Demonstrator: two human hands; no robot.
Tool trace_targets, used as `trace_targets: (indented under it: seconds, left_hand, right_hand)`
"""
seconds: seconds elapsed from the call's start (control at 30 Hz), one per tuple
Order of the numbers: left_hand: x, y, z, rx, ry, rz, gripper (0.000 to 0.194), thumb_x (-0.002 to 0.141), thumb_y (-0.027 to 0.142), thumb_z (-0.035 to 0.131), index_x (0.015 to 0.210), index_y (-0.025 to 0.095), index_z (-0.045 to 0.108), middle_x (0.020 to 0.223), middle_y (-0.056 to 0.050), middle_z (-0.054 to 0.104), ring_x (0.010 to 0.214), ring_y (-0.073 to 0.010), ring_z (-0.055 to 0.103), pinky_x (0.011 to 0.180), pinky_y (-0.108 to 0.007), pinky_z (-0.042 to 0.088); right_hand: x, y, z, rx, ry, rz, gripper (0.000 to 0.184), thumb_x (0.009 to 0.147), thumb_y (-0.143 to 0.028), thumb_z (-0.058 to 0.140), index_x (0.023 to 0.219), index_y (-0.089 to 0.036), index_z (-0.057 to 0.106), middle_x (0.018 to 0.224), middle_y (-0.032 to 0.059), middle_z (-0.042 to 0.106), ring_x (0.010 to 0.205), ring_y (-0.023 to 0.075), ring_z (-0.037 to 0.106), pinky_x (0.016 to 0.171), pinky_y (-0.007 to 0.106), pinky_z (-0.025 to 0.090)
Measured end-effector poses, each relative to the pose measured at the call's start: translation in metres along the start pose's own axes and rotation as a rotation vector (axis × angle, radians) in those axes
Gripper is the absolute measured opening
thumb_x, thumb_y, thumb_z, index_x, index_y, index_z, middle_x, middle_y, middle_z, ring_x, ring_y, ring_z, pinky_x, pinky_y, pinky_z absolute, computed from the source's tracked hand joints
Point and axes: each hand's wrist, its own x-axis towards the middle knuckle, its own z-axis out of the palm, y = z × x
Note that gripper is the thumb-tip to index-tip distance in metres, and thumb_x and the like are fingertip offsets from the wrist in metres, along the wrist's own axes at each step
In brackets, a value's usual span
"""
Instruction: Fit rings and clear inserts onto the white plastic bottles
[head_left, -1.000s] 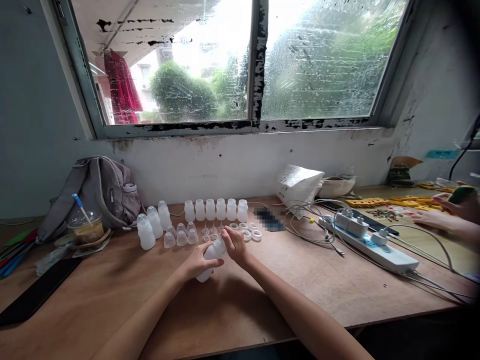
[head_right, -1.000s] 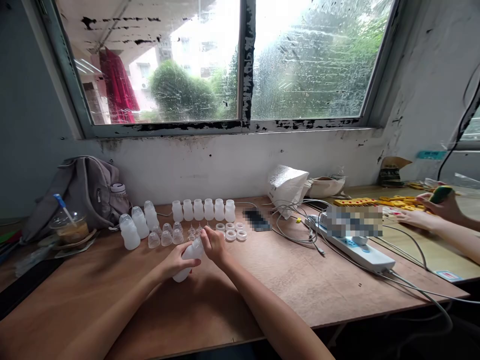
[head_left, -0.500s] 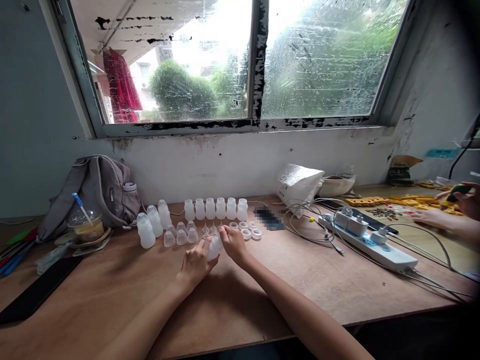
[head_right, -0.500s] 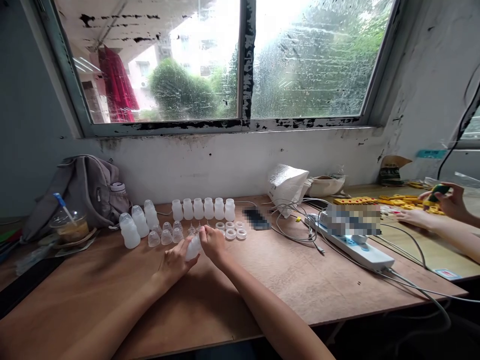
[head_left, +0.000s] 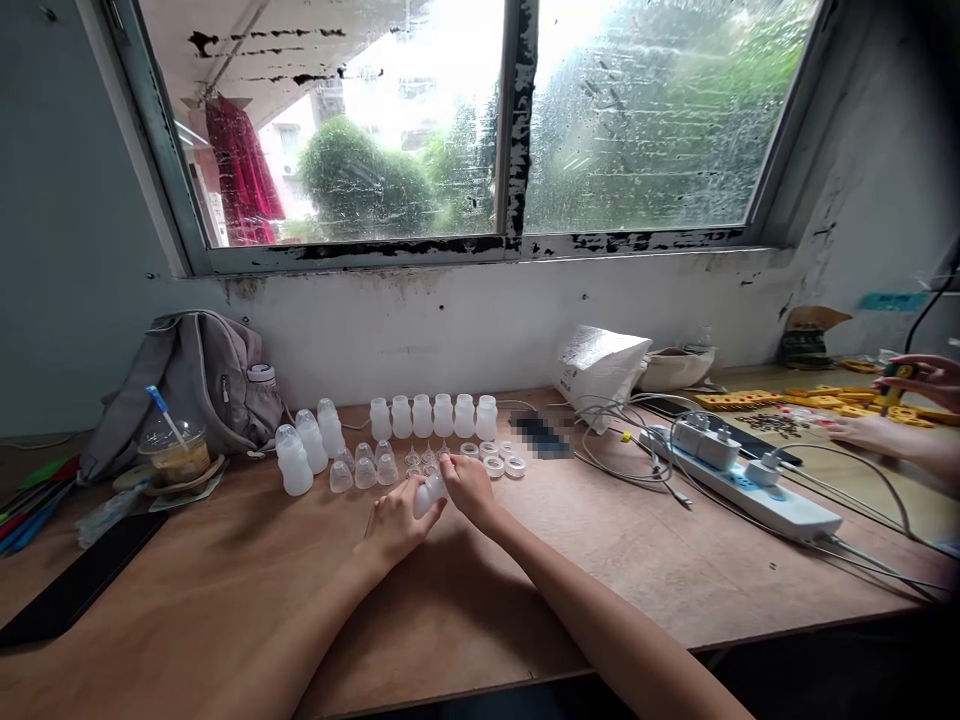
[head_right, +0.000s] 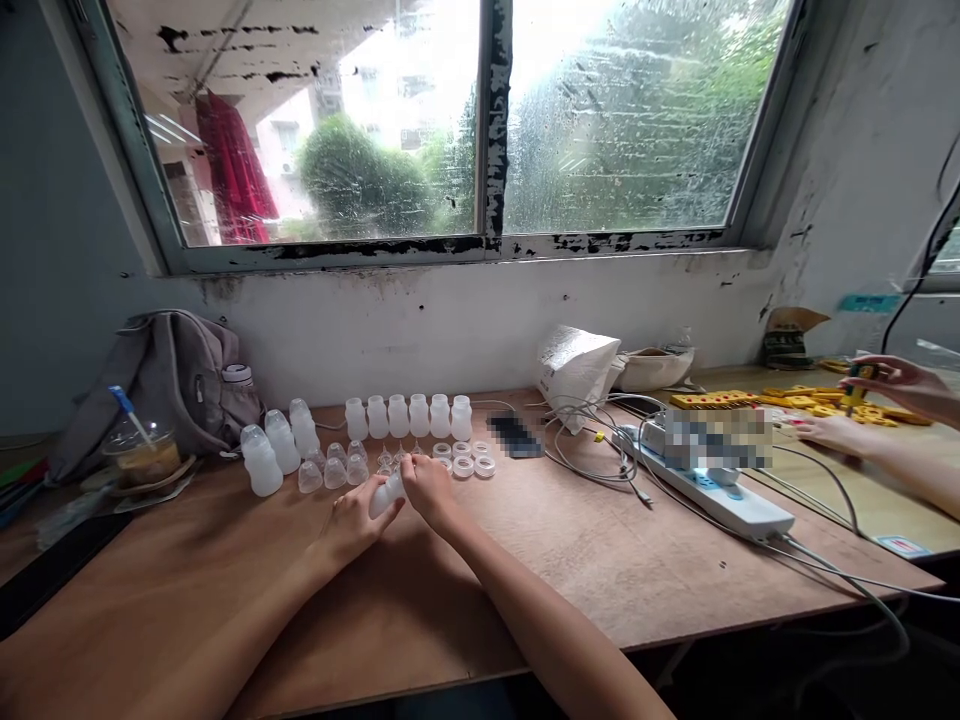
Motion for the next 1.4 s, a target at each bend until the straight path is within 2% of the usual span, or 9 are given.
trace_targets:
  seconds: [0.1, 0.3, 0.43, 0.6, 0.8, 1.03, 1.2, 1.4]
  left_hand:
    - [0.001, -0.002, 0.002, 0.026, -0.003, 0.008, 0.039, 0.077, 0.050, 0.041, 0.101, 0.020, 0.049, 0.091, -0.005, 0.062, 0.083, -0.0204, 0.059, 0.067, -0.026, 0.043]
    - [0.001, -0.003, 0.006, 0.183, 0.036, 0.053, 0.042, 0.078, 0.051, 0.037, 0.104, 0.020, 0.048, 0.090, -0.007, 0.063, 0.074, -0.0209, 0.061, 0.057, -0.025, 0.042]
    - [0.002, -0.005, 0.010, 0.276, 0.073, 0.099, 0.044, 0.079, 0.050, 0.036, 0.107, 0.019, 0.048, 0.090, -0.008, 0.062, 0.069, -0.0204, 0.061, 0.053, -0.025, 0.042]
    - [0.004, -0.005, 0.011, 0.367, 0.099, 0.172, 0.044, 0.080, 0.047, 0.036, 0.108, 0.016, 0.049, 0.087, -0.008, 0.061, 0.072, -0.0204, 0.060, 0.053, -0.025, 0.042]
    - [0.007, -0.005, 0.011, 0.421, 0.103, 0.189, 0.043, 0.080, 0.046, 0.040, 0.109, 0.015, 0.049, 0.086, -0.008, 0.061, 0.071, -0.0192, 0.060, 0.054, -0.024, 0.043]
    - [0.007, -0.005, 0.008, 0.313, 0.069, 0.130, 0.044, 0.079, 0.047, 0.040, 0.110, 0.017, 0.048, 0.092, -0.008, 0.062, 0.075, -0.0186, 0.061, 0.056, -0.023, 0.043]
    - [0.008, -0.003, 0.002, 0.120, 0.023, 0.040, 0.042, 0.077, 0.050, 0.040, 0.105, 0.020, 0.051, 0.092, -0.006, 0.063, 0.078, -0.0206, 0.061, 0.063, -0.026, 0.043]
    - [0.014, -0.005, -0.012, -0.189, -0.080, -0.013, 0.041, 0.074, 0.053, 0.041, 0.094, 0.021, 0.057, 0.072, -0.001, 0.063, 0.067, -0.0169, 0.058, 0.061, -0.025, 0.040]
  right_hand:
    - [0.001, -0.003, -0.002, -0.043, -0.049, 0.047, 0.042, 0.082, -0.030, 0.028, 0.054, -0.016, 0.056, 0.055, 0.0034, 0.056, 0.051, 0.0111, 0.045, 0.047, 0.022, 0.021]
    - [0.004, -0.005, -0.006, -0.103, -0.100, 0.092, 0.042, 0.082, -0.028, 0.028, 0.062, -0.014, 0.062, 0.065, 0.0082, 0.061, 0.058, 0.0143, 0.051, 0.050, 0.024, 0.025]
    - [0.007, -0.001, -0.004, -0.115, -0.127, 0.135, 0.041, 0.082, -0.028, 0.028, 0.066, -0.013, 0.063, 0.071, 0.0114, 0.063, 0.065, 0.0167, 0.054, 0.053, 0.024, 0.028]
    - [0.013, 0.007, -0.001, -0.087, -0.182, 0.211, 0.039, 0.082, -0.029, 0.028, 0.075, -0.011, 0.063, 0.078, 0.0135, 0.063, 0.068, 0.0181, 0.055, 0.054, 0.024, 0.030]
    - [0.017, 0.012, 0.000, -0.065, -0.212, 0.218, 0.041, 0.081, -0.029, 0.028, 0.073, -0.010, 0.063, 0.073, 0.0125, 0.063, 0.063, 0.0170, 0.053, 0.050, 0.023, 0.028]
    - [0.012, 0.008, 0.002, -0.057, -0.123, 0.140, 0.042, 0.083, -0.025, 0.025, 0.064, -0.011, 0.060, 0.069, 0.0100, 0.062, 0.059, 0.0135, 0.050, 0.051, 0.024, 0.025]
    - [0.010, 0.006, -0.001, -0.103, 0.000, -0.035, 0.041, 0.085, -0.024, 0.024, 0.061, -0.015, 0.055, 0.060, 0.0053, 0.058, 0.055, 0.0123, 0.047, 0.050, 0.024, 0.022]
    - [0.007, 0.009, -0.002, -0.027, 0.098, -0.142, 0.042, 0.087, -0.028, 0.018, 0.063, -0.016, 0.051, 0.053, 0.0004, 0.050, 0.048, 0.0102, 0.042, 0.049, 0.022, 0.022]
